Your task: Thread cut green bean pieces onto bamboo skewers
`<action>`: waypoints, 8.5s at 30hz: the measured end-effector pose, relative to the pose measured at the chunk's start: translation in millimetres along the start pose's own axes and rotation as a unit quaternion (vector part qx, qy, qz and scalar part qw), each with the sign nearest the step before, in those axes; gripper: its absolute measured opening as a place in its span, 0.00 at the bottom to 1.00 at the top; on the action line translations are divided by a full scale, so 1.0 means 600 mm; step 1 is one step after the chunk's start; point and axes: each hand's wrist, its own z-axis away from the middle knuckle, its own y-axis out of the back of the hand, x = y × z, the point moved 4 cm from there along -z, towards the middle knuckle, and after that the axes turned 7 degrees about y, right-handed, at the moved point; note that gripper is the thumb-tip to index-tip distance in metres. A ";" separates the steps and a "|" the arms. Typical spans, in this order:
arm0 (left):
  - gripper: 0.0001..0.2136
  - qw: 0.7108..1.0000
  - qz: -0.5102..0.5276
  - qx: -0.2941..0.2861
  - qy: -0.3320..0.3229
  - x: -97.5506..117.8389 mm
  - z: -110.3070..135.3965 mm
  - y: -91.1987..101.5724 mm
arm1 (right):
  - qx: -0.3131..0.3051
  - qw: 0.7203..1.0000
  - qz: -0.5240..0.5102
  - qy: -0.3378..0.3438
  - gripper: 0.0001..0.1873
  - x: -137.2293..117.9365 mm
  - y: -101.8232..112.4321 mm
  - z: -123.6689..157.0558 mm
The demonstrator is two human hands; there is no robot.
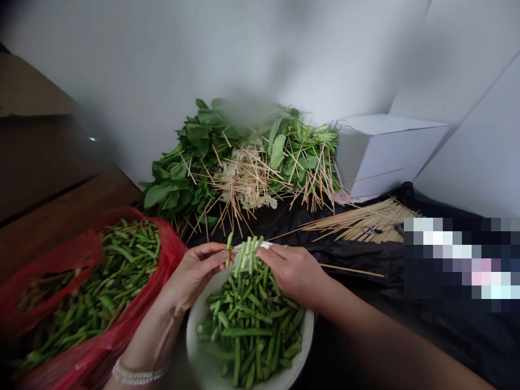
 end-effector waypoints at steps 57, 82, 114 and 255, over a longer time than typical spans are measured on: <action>0.14 0.988 -0.039 0.110 -0.097 0.008 -0.012 0.030 | 0.028 0.997 0.050 -0.045 0.15 0.018 0.018 0.001; 0.14 0.993 0.098 0.055 -0.032 -0.004 -0.010 0.016 | 0.008 0.997 0.076 -0.009 0.15 0.006 0.009 -0.001; 0.10 0.999 -0.003 -0.018 -0.028 -0.009 -0.003 -0.007 | -0.006 0.999 0.037 0.021 0.16 -0.003 0.003 -0.002; 0.12 0.995 0.073 0.024 -0.064 -0.002 -0.007 0.006 | 0.003 0.996 0.091 -0.003 0.16 0.005 0.015 -0.003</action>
